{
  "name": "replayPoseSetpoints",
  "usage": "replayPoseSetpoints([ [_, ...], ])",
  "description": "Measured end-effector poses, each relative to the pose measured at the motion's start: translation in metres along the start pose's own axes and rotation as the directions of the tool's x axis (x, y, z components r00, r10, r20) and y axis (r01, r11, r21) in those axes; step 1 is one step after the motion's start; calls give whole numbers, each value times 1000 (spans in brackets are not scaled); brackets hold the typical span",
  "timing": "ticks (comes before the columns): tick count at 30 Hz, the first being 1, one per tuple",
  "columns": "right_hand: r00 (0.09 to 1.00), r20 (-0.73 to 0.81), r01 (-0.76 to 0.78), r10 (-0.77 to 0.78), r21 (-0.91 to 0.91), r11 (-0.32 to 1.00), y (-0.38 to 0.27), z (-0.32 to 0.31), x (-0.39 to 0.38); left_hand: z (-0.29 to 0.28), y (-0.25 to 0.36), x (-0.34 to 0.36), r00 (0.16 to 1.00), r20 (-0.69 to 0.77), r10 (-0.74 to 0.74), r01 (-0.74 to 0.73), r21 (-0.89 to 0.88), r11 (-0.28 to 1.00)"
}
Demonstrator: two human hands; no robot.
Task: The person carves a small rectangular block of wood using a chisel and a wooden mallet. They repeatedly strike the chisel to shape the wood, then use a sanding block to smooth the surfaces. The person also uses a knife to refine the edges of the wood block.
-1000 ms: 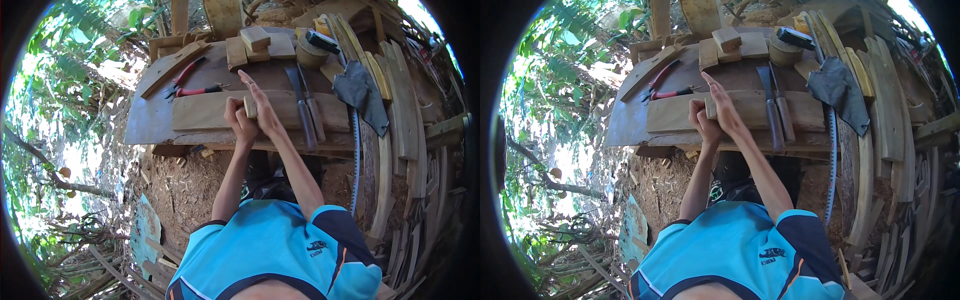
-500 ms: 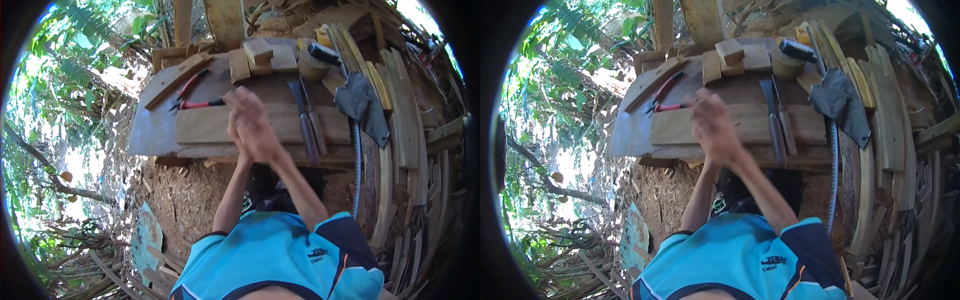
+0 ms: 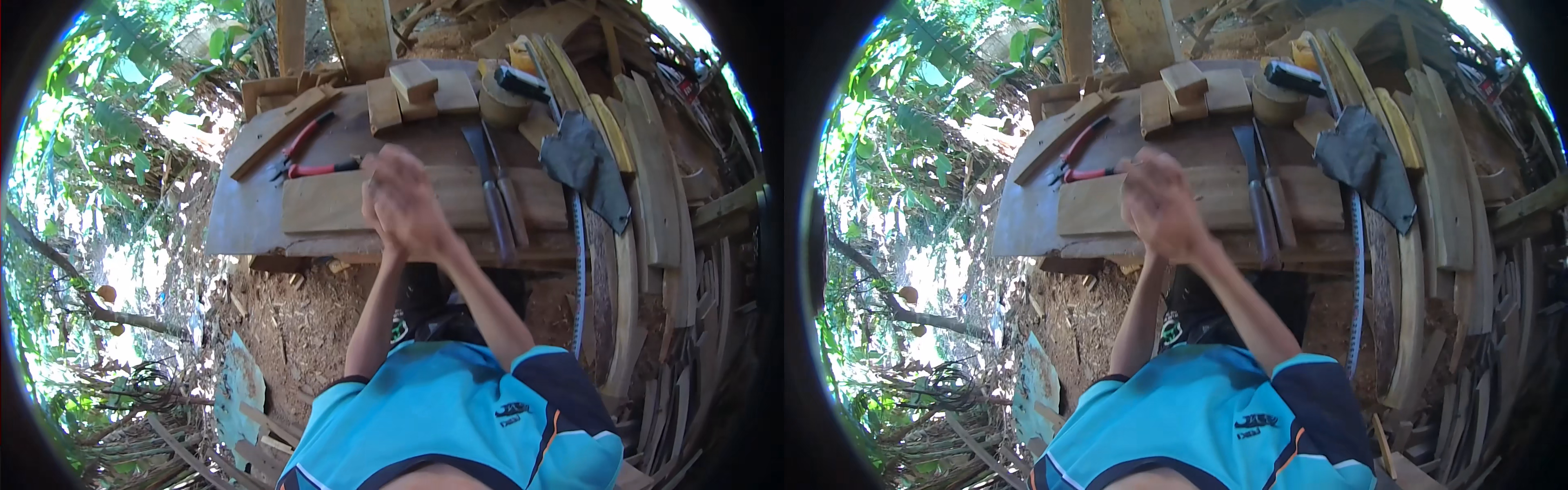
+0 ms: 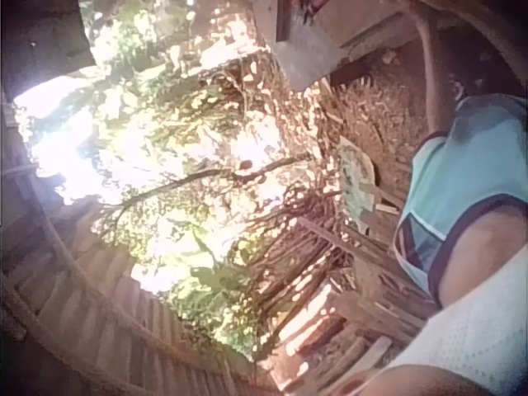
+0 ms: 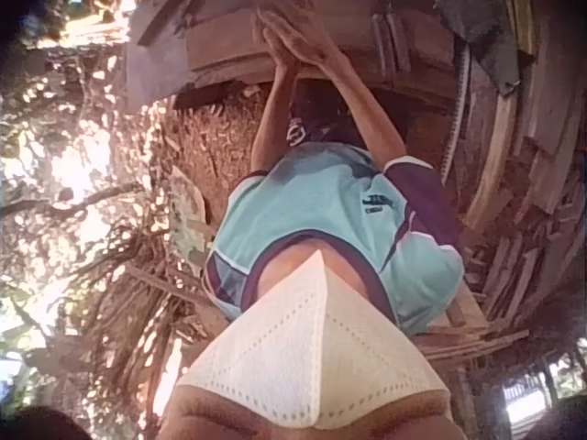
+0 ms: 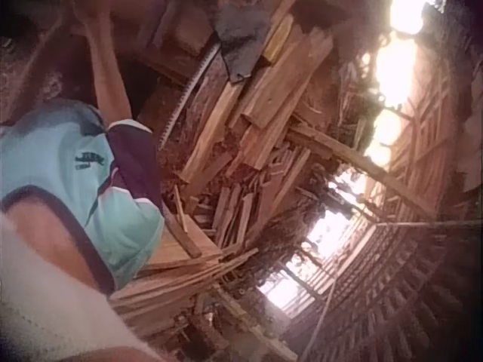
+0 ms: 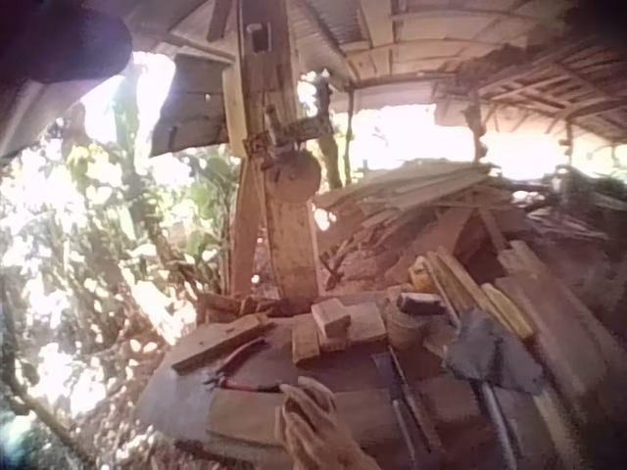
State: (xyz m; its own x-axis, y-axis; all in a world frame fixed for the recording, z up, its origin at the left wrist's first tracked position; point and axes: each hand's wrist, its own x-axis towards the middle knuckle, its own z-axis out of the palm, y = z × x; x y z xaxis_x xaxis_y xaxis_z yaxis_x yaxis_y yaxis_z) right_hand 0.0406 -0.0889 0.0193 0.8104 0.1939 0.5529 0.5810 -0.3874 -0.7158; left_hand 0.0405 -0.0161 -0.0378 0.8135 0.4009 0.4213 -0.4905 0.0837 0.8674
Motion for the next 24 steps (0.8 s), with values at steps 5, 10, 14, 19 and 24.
replayPoseSetpoints([
  [5, 948, -15, -294, 318, 340, 893, -10, 11, -15, -18, -8, 1, 987, 117, -114, 140, -253, 957],
  [10, 923, -36, -324, 383, 465, 824, 2, 1, -15, -9, 22, 17, 961, 229, 154, -171, 56, 984],
  [14, 927, -9, -343, 376, 389, 855, 5, -6, -17, 10, 49, 3, 977, -43, -207, 206, -17, 978],
  [19, 980, 14, -182, 197, 458, 870, -21, -17, -7, 13, 29, -7, 990, -70, 119, -103, 195, 975],
  [24, 969, 100, -246, 226, 471, 847, -2, -19, -21, 20, 31, -6, 970, -48, 236, -214, 277, 937],
])
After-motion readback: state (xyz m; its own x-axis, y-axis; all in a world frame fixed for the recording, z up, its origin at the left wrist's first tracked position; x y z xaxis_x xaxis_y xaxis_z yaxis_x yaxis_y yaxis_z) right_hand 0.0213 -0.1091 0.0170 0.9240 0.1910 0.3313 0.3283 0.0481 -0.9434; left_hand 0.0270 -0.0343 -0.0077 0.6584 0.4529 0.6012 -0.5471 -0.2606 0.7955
